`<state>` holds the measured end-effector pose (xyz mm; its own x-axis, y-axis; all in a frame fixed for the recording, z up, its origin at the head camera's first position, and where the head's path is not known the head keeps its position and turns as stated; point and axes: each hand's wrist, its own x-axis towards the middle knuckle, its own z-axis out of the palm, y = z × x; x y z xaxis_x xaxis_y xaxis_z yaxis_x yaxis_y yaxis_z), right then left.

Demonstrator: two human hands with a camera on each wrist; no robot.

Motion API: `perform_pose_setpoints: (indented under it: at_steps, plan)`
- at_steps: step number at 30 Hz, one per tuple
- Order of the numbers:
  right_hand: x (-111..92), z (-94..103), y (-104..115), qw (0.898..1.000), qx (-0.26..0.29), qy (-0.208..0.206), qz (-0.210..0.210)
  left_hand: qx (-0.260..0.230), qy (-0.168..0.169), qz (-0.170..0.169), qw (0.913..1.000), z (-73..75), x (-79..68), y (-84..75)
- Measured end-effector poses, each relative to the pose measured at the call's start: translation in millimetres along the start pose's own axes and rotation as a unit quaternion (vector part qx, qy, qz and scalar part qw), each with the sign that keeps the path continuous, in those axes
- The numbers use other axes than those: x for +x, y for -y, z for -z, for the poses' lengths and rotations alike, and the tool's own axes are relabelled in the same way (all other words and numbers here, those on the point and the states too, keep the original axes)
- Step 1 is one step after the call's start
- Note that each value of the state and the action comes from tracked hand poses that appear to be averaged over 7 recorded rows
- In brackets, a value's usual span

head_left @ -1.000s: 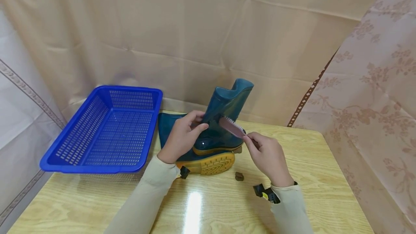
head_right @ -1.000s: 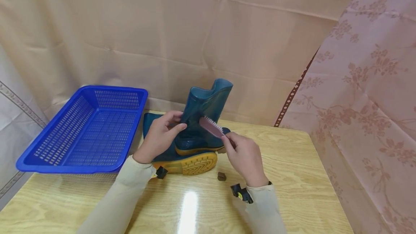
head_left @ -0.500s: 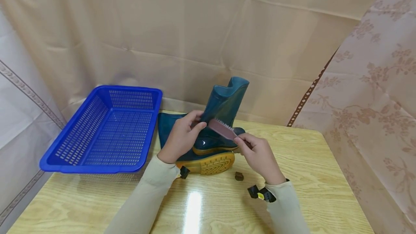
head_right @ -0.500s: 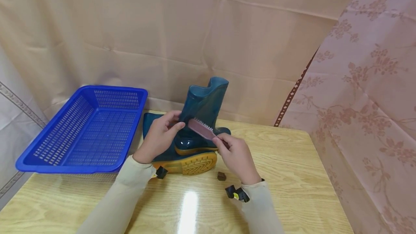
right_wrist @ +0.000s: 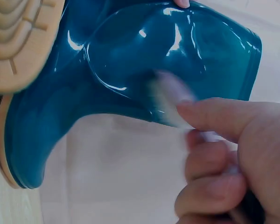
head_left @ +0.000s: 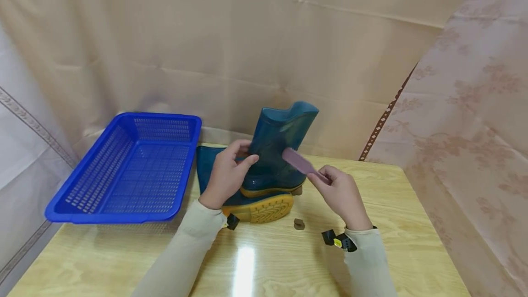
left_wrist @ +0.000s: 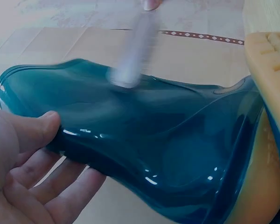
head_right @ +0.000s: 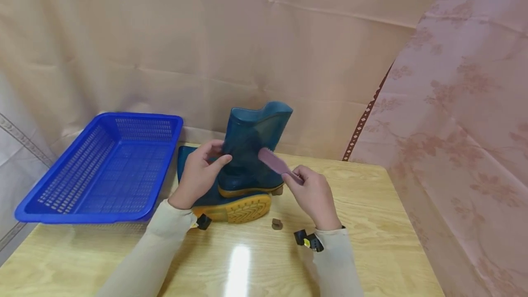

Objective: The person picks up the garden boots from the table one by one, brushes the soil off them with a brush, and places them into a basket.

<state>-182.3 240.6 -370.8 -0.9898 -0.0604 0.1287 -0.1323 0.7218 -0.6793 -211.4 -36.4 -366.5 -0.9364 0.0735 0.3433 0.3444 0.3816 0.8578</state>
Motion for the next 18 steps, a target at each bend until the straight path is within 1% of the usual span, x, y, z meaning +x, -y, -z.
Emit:
perform_pose_setpoints:
  at_steps: [4,8,13,18]
  plan:
    - [-2,2.9,2,0.999,-0.005,-0.035,0.012,0.005,-0.021,0.003,0.9998,-2.2,1.4,-1.0]
    - [-5,5.4,4,0.998,-0.014,-0.058,0.029,0.021,-0.034,-0.001,0.9992,-5.7,6.0,-5.4]
    - [-8,9.0,6,0.997,-0.024,-0.063,0.034,0.02,-0.047,-0.01,0.9987,-8.2,14.0,-8.9]
    - [-10,12.6,8,0.996,-0.027,-0.072,0.041,0.018,-0.06,-0.019,0.9978,-6.3,25.1,-14.6]
